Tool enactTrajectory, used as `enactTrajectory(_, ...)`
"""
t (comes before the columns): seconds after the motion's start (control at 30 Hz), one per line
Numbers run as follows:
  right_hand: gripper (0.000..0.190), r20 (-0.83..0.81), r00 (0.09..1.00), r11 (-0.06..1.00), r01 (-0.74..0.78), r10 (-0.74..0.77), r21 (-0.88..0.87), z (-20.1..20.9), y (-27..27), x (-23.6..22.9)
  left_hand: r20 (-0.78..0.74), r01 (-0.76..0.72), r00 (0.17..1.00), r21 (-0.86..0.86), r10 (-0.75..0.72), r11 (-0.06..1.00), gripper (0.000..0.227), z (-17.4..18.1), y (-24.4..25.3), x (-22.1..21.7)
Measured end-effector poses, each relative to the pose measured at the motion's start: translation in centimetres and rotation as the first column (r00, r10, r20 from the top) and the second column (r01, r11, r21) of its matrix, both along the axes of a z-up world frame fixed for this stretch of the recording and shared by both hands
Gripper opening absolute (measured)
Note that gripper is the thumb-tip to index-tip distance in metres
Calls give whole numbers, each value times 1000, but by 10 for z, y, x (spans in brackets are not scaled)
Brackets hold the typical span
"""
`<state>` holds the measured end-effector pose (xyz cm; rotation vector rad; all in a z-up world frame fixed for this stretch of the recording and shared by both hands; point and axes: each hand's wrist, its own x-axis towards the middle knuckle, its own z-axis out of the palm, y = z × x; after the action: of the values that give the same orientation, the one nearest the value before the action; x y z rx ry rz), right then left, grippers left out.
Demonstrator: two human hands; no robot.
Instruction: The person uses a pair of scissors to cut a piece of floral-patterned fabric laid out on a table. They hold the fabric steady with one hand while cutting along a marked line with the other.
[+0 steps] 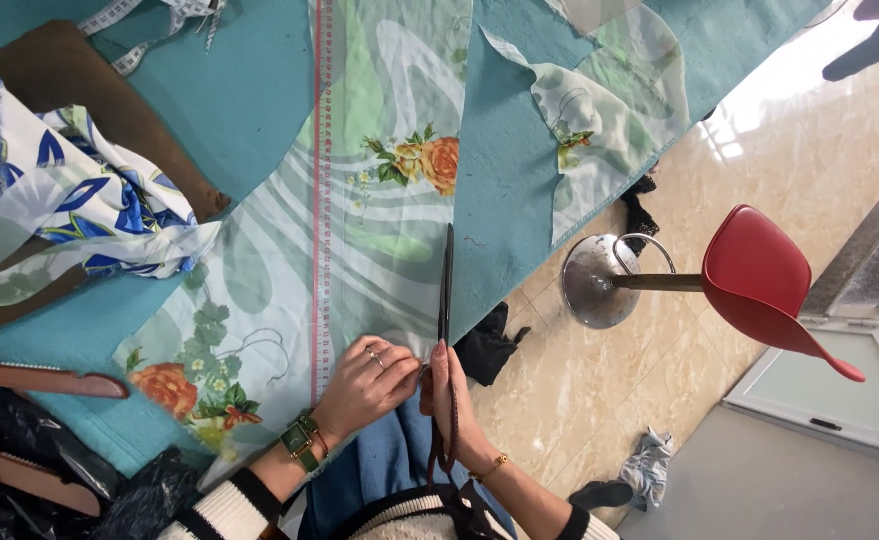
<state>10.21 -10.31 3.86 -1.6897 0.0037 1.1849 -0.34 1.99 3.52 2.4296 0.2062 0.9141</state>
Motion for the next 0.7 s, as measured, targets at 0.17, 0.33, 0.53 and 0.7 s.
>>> enactTrajectory(0.17, 46, 7, 1000, 1000, -10, 10, 0, -4, 4, 2, 24, -2, 1000, -22, 2, 1000, 6, -1, 1, 0)
enactTrajectory(0.33, 46, 72, 996, 999, -48, 46, 24, 5, 7, 1, 50, -1, 999, -40, 3, 999, 5, -1, 2, 0)
enactTrajectory(0.53, 49, -84, 996, 992, 44, -35, 115, 7, 10, 1, 52, 0, 999, -76, 4, 997, 7, 2, 3, 0)
enactTrajectory(0.7, 49, -109, 994, 994, 33, -21, 107, 19, 14, 5, -26, -75, 997, -180, 71, 981, 5, -7, 1, 8)
